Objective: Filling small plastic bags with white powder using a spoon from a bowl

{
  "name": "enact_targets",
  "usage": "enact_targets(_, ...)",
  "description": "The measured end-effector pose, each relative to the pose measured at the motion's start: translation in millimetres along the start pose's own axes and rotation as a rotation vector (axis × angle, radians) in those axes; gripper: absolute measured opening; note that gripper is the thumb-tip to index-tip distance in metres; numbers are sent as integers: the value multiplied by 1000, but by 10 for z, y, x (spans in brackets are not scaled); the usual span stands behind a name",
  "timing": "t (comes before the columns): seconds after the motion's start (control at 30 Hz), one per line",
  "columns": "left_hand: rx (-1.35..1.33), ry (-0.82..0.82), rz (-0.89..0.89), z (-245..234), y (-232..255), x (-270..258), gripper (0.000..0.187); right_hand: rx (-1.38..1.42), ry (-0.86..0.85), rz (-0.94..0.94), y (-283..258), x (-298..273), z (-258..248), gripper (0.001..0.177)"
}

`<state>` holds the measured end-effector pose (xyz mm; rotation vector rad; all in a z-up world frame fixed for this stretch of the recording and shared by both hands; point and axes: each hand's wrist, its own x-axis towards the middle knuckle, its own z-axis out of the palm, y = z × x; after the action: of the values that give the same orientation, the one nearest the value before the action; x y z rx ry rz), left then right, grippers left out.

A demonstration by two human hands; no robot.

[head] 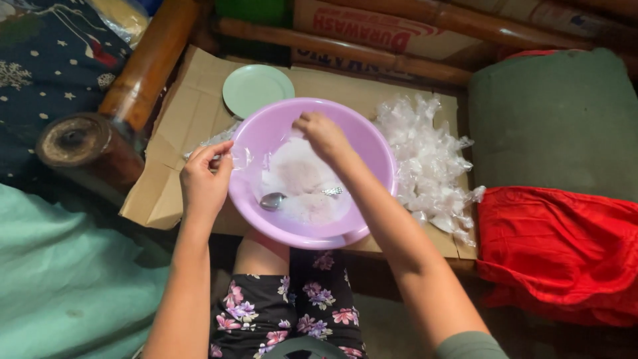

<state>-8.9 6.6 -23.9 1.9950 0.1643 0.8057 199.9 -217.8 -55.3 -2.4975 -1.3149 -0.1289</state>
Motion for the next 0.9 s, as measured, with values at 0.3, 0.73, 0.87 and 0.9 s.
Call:
enact_targets(0.3,16,50,38,50,186,139,31,-259,-194,240,170,-910,703,34)
enact_targets(0.73,41,11,51,192,-56,86,34,790,73,550,261,-797,259,28)
enact_targets(0.87,25,-27,-27,330,-244,9,35,1039,182,695,20,-724,619,27)
enact_targets(0.9,27,-27,-27,311,-255,6,35,1040,182,694,117,-737,526,27)
